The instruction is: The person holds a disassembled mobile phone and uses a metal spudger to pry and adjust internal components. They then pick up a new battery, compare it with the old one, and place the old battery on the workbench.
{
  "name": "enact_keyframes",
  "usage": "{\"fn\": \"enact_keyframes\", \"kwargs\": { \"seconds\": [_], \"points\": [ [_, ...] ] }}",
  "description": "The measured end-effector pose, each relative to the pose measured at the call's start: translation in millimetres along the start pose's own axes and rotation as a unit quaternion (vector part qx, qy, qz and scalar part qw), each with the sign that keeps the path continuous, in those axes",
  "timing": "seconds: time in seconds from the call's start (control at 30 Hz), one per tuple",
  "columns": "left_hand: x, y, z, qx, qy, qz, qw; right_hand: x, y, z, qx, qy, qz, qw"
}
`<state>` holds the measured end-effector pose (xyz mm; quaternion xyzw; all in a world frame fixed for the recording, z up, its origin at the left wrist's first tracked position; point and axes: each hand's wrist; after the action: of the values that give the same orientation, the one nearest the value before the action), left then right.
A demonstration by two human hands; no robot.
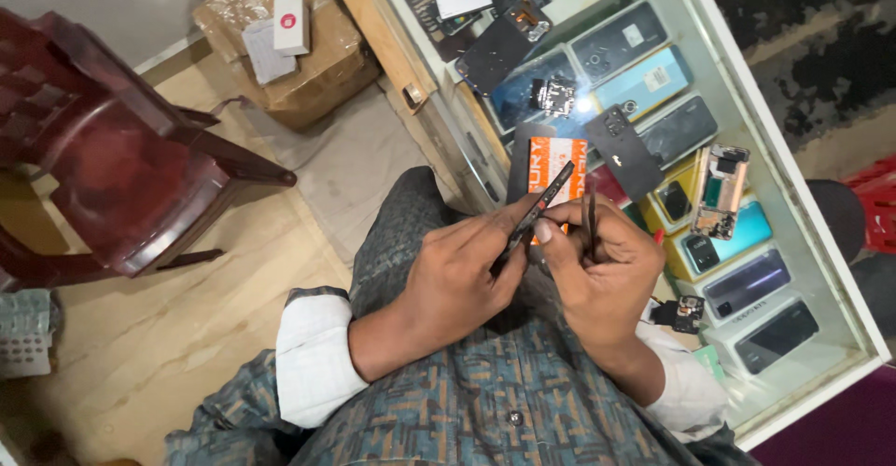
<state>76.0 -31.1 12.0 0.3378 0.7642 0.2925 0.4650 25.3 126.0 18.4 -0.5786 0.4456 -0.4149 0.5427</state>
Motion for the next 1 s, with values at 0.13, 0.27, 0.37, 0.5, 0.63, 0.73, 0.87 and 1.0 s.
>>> {"fn": "enact_keyframes", "kwargs": {
  "seconds": [0.13, 0.27, 0.37, 0.5, 0.63, 0.73, 0.87, 1.0],
  "points": [
    [12.5, 7.1, -6.7, 0.021, -0.005, -0.015, 1.000, -15.4, 2.1, -4.6, 0.001, 0.018, 0.020, 1.000],
    [21.6, 11.9, -13.9, 0.040, -0.013, -0.013, 0.999, -27.5, 7.9, -5.0, -0.015, 0.027, 0.028, 0.999],
    [31.0, 16.0, -17.4, 0.056, -0.010, -0.028, 0.998, -33.2, 16.3, -4.5, -0.010, 0.035, -0.021, 0.999],
    [43.9, 19.7, -20.3, 0.080, -0.024, -0.046, 0.995, -47.6, 23.8, -5.7, 0.002, 0.034, -0.041, 0.999],
    [50.1, 23.5, -24.2, 0.081, -0.046, -0.057, 0.994, -57.7, 22.7, -8.3, 0.029, 0.038, -0.037, 0.998],
    [53.0, 26.5, -27.5, 0.095, -0.054, -0.049, 0.993, -57.8, 22.6, -12.6, 0.051, 0.072, -0.051, 0.995],
    [62.6, 26.3, -31.6, 0.102, -0.066, -0.032, 0.992, -62.2, 27.4, -18.4, 0.055, 0.078, -0.109, 0.990],
    [71.3, 25.1, -34.6, -0.005, -0.093, 0.035, 0.995, -70.8, 31.4, -17.0, 0.038, 0.069, -0.138, 0.987]
  ]
}}
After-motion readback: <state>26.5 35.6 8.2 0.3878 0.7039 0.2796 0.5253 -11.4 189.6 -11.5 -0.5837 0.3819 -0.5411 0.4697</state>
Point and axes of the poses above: each hand's wrist, its own z-axis away from the middle knuckle, its own x-axis out of the palm, y = z × x, and after that the axes turned 9 degrees about -z, right-handed
